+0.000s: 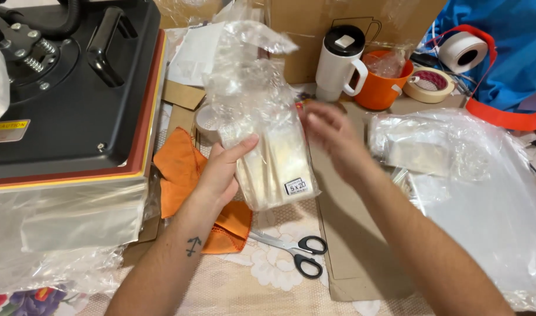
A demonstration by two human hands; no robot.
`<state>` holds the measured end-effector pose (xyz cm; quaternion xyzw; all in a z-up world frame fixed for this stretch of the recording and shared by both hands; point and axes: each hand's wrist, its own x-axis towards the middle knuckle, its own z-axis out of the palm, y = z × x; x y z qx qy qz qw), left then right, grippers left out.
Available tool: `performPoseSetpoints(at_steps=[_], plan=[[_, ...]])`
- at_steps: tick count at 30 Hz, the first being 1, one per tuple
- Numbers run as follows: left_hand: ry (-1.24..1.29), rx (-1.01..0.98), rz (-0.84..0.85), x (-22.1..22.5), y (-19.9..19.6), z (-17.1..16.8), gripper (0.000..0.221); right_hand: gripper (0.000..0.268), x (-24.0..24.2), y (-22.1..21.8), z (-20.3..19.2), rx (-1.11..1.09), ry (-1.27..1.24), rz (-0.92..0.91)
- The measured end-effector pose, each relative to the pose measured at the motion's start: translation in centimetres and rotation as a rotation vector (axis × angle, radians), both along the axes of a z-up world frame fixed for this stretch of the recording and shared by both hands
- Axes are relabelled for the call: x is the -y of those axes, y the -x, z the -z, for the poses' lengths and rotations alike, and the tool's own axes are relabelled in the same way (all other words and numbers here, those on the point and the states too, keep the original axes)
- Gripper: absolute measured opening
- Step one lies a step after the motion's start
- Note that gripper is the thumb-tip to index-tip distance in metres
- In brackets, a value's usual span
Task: The person is sorting small items into plastic bags and sealing them using adhesive tape and scissors.
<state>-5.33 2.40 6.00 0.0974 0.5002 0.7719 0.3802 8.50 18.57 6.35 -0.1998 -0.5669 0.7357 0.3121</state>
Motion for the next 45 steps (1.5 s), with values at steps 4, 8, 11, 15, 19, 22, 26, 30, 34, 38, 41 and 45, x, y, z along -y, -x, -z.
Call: performPoseSetpoints(at_steps=[4,8,11,15,19,22,26,30,34,38,41,45], plan=[[0.071,0.012,0.075,0.0,-0.6,-1.2,0.054,0.094,5.2,-2.1,-1.4,0.097,0.065,-0.379],[0.047,0.046,0.208,-0.8,-0.8,-0.7,0.055,0.06,3.5,-1.3,2.5,0.178,0.22,-0.116],[-0.015,0.067,0.266,-0.8,-0.8,-1.5,0.054,0.049,1.9,-0.8,5.0,0.072,0.351,-0.045],[0.033,-0.016,0.365,-0.8,0.2,0.6,0.058,0.036,0.8,-0.6,6.4,0.018,0.375,-0.085],[0.048,-0.068,0.33,-0.6,0.0,0.3,0.054,0.033,-0.2,-0.4,7.0,-0.018,0.331,-0.09],[0.07,-0.123,0.33,-0.8,0.5,1.1,0.054,0.035,-0.5,-0.6,7.0,0.006,0.346,-0.073],[0.035,-0.066,0.223,-1.6,1.0,2.0,0.048,0.042,-1.5,-1.2,8.1,0.079,0.295,-0.06],[-0.024,0.026,0.132,-3.0,3.0,5.0,0.048,0.044,-1.4,-3.0,7.5,0.155,0.195,-0.012],[-0.077,0.029,0.052,-4.6,5.0,4.7,0.049,0.047,-0.7,-3.7,7.1,0.155,0.049,0.03],[-0.101,-0.079,0.187,-5.5,7.4,6.5,0.043,0.053,-0.5,-4.0,7.8,0.062,-0.071,0.085],[-0.085,-0.111,0.29,-5.2,8.0,8.0,0.039,0.086,-0.1,-3.9,6.2,-0.008,-0.263,0.096],[-0.093,-0.193,0.387,-5.4,9.9,11.7,0.04,0.128,-1.3,-3.3,0.2,-0.173,-0.676,0.128]])
